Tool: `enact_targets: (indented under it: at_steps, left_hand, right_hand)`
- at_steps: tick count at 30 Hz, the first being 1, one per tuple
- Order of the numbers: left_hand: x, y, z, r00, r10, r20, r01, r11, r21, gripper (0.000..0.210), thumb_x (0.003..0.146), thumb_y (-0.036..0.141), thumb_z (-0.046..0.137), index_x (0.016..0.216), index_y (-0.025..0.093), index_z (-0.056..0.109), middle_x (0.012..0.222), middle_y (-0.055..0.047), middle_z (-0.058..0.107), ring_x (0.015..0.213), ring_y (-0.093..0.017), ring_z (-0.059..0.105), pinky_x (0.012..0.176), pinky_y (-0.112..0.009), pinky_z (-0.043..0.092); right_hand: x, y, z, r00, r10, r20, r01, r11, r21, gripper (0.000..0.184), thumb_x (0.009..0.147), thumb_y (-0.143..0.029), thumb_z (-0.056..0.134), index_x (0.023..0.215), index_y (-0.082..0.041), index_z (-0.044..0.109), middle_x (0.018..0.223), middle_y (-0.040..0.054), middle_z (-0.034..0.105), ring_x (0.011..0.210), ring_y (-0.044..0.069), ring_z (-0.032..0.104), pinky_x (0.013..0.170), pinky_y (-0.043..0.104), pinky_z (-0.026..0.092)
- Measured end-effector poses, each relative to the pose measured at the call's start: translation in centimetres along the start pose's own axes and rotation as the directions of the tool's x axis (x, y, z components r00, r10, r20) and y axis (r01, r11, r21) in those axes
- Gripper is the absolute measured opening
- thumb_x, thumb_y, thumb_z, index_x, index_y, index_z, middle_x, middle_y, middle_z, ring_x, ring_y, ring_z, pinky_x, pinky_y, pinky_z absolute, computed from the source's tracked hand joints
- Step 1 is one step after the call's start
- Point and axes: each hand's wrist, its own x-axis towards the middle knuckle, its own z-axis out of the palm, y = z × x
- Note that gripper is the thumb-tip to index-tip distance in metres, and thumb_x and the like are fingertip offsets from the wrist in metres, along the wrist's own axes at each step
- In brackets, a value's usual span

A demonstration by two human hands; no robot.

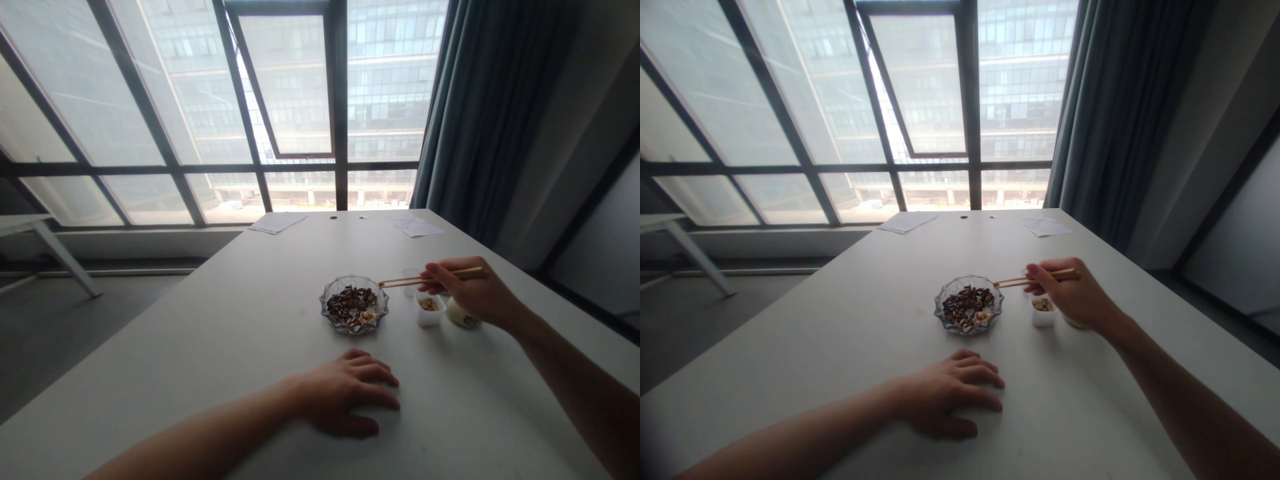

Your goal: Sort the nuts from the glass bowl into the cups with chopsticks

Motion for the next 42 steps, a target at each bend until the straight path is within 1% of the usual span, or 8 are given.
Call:
enact_targets:
  at_steps: [3,6,10,14,21,28,33,42]
  left_hand:
    - [0.0,0.0,0.0,1.0,-0.002,0.003,0.002,1.0,0.0,0.046,0.102,0.051,0.063,0.142,0.029,0.061,0.15,-0.008,0.061,0.14,-0.028,0.055,0.122,-0.041,0.031]
    - [0.0,0.0,0.0,1.0,-0.002,0.007,0.002,1.0,0.002,0.046,0.102,0.05,0.064,0.143,0.029,0.06,0.151,-0.008,0.06,0.141,-0.028,0.054,0.123,-0.041,0.029]
    - [0.1,-0.1,0.1,1.0,-0.009,0.009,0.009,1.0,0.0,0.047,0.103,0.054,0.062,0.143,0.029,0.061,0.151,-0.008,0.06,0.142,-0.028,0.054,0.123,-0.041,0.029]
    - [0.1,-0.1,0.1,1.0,-0.012,0.013,0.012,1.0,-0.001,0.047,0.103,0.054,0.063,0.143,0.029,0.06,0.15,-0.008,0.061,0.142,-0.028,0.054,0.124,-0.042,0.028]
    - [0.1,-0.1,0.2,1.0,-0.01,0.005,0.01,1.0,0.0,0.047,0.102,0.052,0.065,0.143,0.03,0.06,0.151,-0.007,0.06,0.142,-0.028,0.054,0.124,-0.041,0.028]
    - [0.0,0.0,0.1,1.0,-0.016,0.004,0.016,1.0,-0.007,0.047,0.102,0.052,0.064,0.143,0.03,0.06,0.15,-0.007,0.061,0.141,-0.028,0.054,0.124,-0.041,0.029]
    - [0.0,-0.1,0.1,1.0,-0.004,0.003,0.005,1.0,-0.006,0.047,0.102,0.052,0.063,0.143,0.029,0.06,0.149,-0.008,0.062,0.14,-0.028,0.055,0.123,-0.042,0.03]
    - [0.0,-0.1,0.1,1.0,0.001,0.003,-0.002,1.0,0.007,0.047,0.102,0.051,0.065,0.144,0.029,0.059,0.15,-0.008,0.06,0.141,-0.029,0.055,0.124,-0.041,0.029]
  right_hand:
    - [0.4,-0.5,-3.6,0.978,-0.013,-0.207,-0.005,0.996,-0.084,0.053,0.081,-0.07,0.08,0.089,-0.017,0.082,0.084,0.0153,0.082,0.077,0.033,0.082,0.071,0.046,0.07]
    - [1.0,0.2,-6.9,0.937,-0.077,-0.341,-0.004,0.973,-0.23,0.047,0.086,-0.067,0.077,0.087,-0.02,0.081,0.085,0.0152,0.082,0.073,0.033,0.081,0.068,0.048,0.068]
    - [2.0,1.9,-9.3,0.926,-0.08,-0.37,-0.031,0.958,-0.284,0.04,0.089,-0.061,0.076,0.084,-0.022,0.078,0.081,0.0137,0.081,0.07,0.031,0.079,0.067,0.047,0.066]
    - [2.9,2.9,-9.6,0.931,-0.041,-0.362,-0.058,0.965,-0.257,0.039,0.088,-0.06,0.077,0.082,-0.022,0.077,0.076,0.0135,0.079,0.068,0.032,0.079,0.063,0.045,0.065]
    - [2.3,1.2,-7.6,0.934,-0.079,-0.35,0.05,0.995,-0.09,0.04,0.086,-0.062,0.08,0.085,-0.022,0.08,0.082,0.0119,0.081,0.07,0.029,0.08,0.072,0.046,0.069]
    - [0.9,-1.1,-3.1,0.998,-0.009,-0.065,0.013,0.998,0.063,0.056,0.075,-0.073,0.083,0.086,-0.018,0.083,0.083,0.0124,0.083,0.074,0.028,0.083,0.067,0.036,0.07]
    - [0.4,0.0,0.4,0.984,0.122,0.127,-0.136,0.986,0.102,0.061,0.074,-0.077,0.081,0.084,-0.017,0.081,0.078,0.0133,0.082,0.07,0.026,0.082,0.058,0.028,0.067]
    - [0.4,2.6,2.9,0.971,0.113,0.211,-0.147,0.977,0.154,0.056,0.083,-0.068,0.08,0.085,-0.012,0.079,0.084,0.0156,0.083,0.075,0.028,0.083,0.06,0.027,0.068]
